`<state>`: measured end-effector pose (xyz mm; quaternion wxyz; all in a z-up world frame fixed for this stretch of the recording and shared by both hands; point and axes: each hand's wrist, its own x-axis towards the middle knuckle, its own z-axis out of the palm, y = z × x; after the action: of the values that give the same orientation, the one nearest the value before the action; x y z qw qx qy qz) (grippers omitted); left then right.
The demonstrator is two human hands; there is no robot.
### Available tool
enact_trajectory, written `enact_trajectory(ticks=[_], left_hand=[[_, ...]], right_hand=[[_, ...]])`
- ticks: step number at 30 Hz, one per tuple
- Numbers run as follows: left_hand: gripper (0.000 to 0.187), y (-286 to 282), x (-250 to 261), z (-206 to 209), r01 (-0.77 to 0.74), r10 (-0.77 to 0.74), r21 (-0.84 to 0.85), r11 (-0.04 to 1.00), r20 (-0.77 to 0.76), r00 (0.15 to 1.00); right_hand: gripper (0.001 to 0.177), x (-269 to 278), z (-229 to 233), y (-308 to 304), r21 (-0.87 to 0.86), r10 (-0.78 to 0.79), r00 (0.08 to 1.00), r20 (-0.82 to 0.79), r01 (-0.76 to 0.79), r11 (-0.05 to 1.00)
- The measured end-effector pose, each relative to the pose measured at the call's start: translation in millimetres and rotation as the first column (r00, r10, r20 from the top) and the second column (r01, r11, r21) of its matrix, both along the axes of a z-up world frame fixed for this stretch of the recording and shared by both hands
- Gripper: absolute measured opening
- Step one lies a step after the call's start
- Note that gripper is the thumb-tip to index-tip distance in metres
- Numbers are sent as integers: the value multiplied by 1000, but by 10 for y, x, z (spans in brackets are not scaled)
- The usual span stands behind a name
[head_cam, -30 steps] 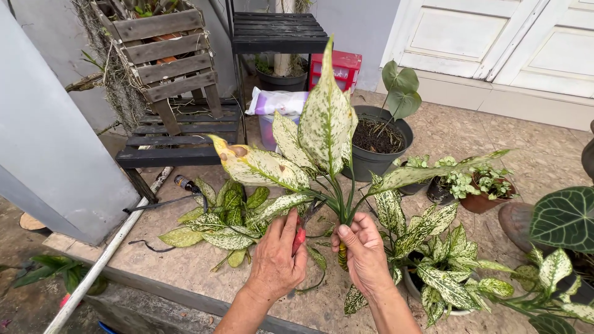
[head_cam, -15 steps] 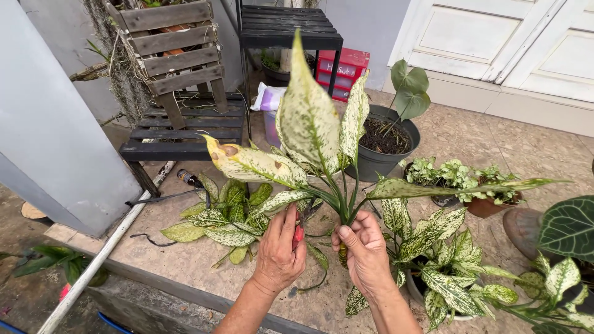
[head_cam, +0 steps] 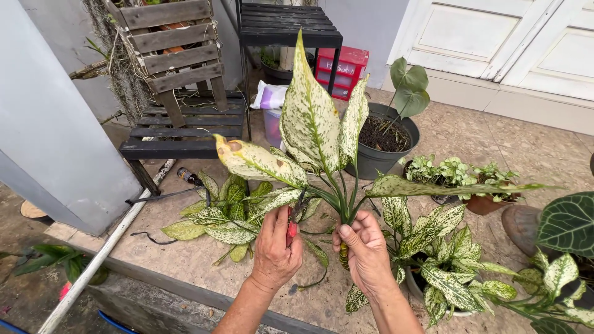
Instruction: Pruning and arranging plant cuttings in a pot.
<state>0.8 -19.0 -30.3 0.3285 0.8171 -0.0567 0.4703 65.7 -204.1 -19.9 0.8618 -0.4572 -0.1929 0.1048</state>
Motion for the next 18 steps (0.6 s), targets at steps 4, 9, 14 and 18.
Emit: enact_trajectory(ticks=[4, 9, 14, 18], left_hand=[[65, -12, -47, 32, -22, 22, 10, 1000, -13, 1000], [70, -64, -75, -22, -20, 21, 12, 1000, -80, 997], [71, -77, -86, -42, -28, 27, -2, 1000, -95, 995], [71, -76, -105, -48, -33, 33, 14, 999, -66, 997]], right_hand=[[28, -23, -23, 3, -17, -30, 1000, -8, 30, 999], [27, -48, -46, -9, -17, -72, 997, 21, 72, 997], [27, -76, -80, -8, -27, -63, 997, 43, 64, 998], [27, -81, -78, -11, -17, -50, 999, 9, 50, 999]])
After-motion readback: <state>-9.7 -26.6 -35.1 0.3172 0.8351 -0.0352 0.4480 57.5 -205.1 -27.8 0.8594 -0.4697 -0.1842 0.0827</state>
